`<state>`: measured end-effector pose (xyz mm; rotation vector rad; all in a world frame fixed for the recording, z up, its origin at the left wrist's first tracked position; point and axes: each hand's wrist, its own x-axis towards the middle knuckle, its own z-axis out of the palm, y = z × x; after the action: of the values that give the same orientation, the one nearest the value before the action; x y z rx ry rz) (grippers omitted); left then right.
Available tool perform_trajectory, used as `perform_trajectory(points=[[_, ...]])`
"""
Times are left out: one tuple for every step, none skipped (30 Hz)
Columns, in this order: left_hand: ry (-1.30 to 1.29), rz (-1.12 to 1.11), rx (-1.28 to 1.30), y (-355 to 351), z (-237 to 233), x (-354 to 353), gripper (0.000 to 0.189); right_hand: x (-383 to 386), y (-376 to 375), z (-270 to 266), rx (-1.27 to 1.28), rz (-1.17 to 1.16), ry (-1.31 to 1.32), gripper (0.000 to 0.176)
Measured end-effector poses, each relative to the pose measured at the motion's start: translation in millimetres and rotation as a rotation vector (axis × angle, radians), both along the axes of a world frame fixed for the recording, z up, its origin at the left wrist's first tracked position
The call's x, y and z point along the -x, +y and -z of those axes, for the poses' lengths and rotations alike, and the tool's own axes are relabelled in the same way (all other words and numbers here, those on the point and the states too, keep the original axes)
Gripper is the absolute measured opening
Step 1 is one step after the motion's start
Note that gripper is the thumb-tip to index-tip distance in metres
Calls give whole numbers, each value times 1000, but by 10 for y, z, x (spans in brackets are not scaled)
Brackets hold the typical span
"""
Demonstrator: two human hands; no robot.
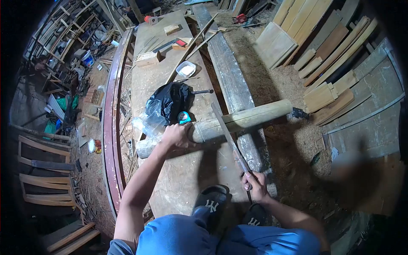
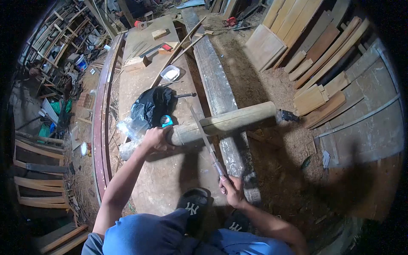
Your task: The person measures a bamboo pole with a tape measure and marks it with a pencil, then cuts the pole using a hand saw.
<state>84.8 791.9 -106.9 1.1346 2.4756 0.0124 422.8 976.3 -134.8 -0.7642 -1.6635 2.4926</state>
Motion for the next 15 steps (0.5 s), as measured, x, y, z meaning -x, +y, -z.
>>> perform_trajectory(points=[[1, 4, 6, -7, 29, 18, 94, -4, -8, 17, 6, 4, 1, 36], [-5, 4, -3, -11, 65, 28, 94, -3, 1, 32, 5, -5, 4, 37], [-9, 1, -14, -14, 77, 33, 93, 14, 6, 40, 3, -18, 8, 38], [-6, -5, -13, -24, 91, 31, 93, 33, -7, 44, 4, -24, 11, 38], [-23, -15, -94, -19, 118, 21, 91, 49, -17, 49, 4, -14, 7, 38], [-42, -25, -177, 12, 115, -12, 89, 58, -24, 46, 5, -2, 0, 39], [-66, -47, -184, 73, 101, -15, 83, 74, -19, 40, 3, -6, -3, 39], [-68, -52, -186, 150, 114, -15, 83, 104, -7, 26, 1, -6, 10, 39], [-57, -58, -153, 223, 152, -6, 81, 131, 2, 13, -2, -6, 23, 38], [-46, -64, -117, 281, 195, 5, 79, 139, 4, 7, -3, -10, 21, 38], [-60, -48, -134, 331, 277, 31, 81, 145, 9, -1, 7, -21, 27, 38], [-59, -47, -137, 369, 313, 42, 81, 155, 23, -8, 16, -29, 34, 37], [-61, -19, -80, 406, 348, 53, 83, 152, 28, -2, 14, -26, 36, 37], [-63, 9, -21, 436, 386, 59, 86, 129, 19, 17, 62, -13, 20, 37], [-64, -11, -37, 439, 427, 50, 90, 107, 12, 35, 112, 1, 3, 36]])
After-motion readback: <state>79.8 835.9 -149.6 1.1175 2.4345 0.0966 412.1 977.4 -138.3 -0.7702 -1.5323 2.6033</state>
